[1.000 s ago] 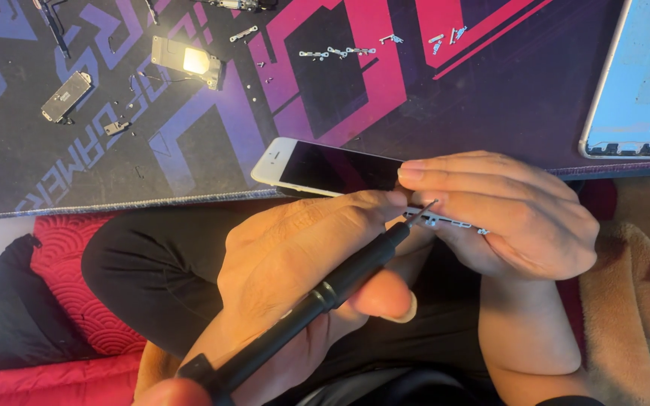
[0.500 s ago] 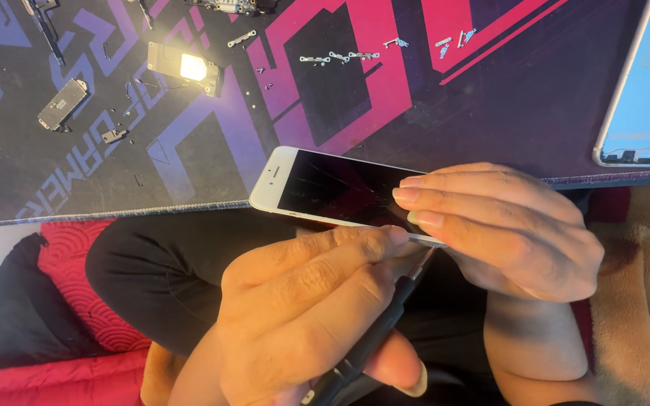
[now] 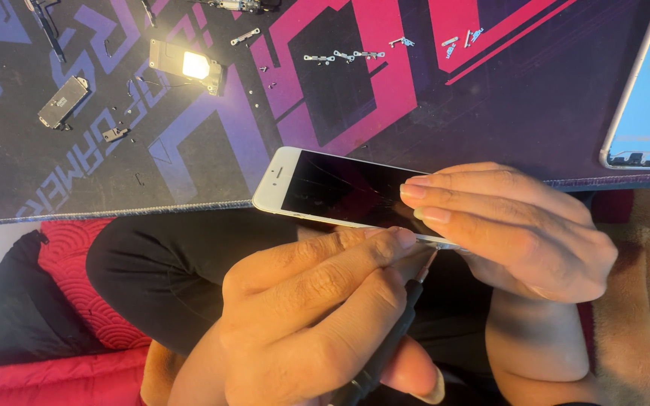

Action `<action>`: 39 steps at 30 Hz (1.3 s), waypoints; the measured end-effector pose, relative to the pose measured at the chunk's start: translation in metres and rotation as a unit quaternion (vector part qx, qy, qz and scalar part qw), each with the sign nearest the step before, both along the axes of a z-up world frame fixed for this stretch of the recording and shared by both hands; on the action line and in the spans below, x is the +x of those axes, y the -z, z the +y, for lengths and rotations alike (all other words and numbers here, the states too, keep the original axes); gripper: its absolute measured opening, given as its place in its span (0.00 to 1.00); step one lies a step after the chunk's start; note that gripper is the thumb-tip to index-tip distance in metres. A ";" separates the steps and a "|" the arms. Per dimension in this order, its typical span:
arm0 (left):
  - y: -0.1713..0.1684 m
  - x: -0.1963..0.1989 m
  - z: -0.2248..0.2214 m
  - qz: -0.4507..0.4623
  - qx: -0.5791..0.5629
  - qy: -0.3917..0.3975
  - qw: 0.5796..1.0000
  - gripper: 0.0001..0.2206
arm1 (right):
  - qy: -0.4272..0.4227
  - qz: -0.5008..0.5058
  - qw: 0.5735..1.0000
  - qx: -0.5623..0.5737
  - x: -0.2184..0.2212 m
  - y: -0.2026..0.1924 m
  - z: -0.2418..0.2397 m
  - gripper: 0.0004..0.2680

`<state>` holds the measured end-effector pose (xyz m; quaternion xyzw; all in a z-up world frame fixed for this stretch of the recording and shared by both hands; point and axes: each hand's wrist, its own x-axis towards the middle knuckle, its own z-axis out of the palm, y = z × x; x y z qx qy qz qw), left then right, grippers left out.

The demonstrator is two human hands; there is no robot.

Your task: Disassembling a smartphone screen assembly using tweezers and a screwdriver to remove internal components.

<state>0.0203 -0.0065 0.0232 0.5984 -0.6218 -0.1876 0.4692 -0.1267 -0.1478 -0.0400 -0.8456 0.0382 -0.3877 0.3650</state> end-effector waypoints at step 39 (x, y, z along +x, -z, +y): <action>0.004 -0.028 -0.014 -0.067 -0.069 -0.168 0.981 0.21 | -0.016 0.009 1.000 -0.001 -0.002 -0.003 -0.003 0.09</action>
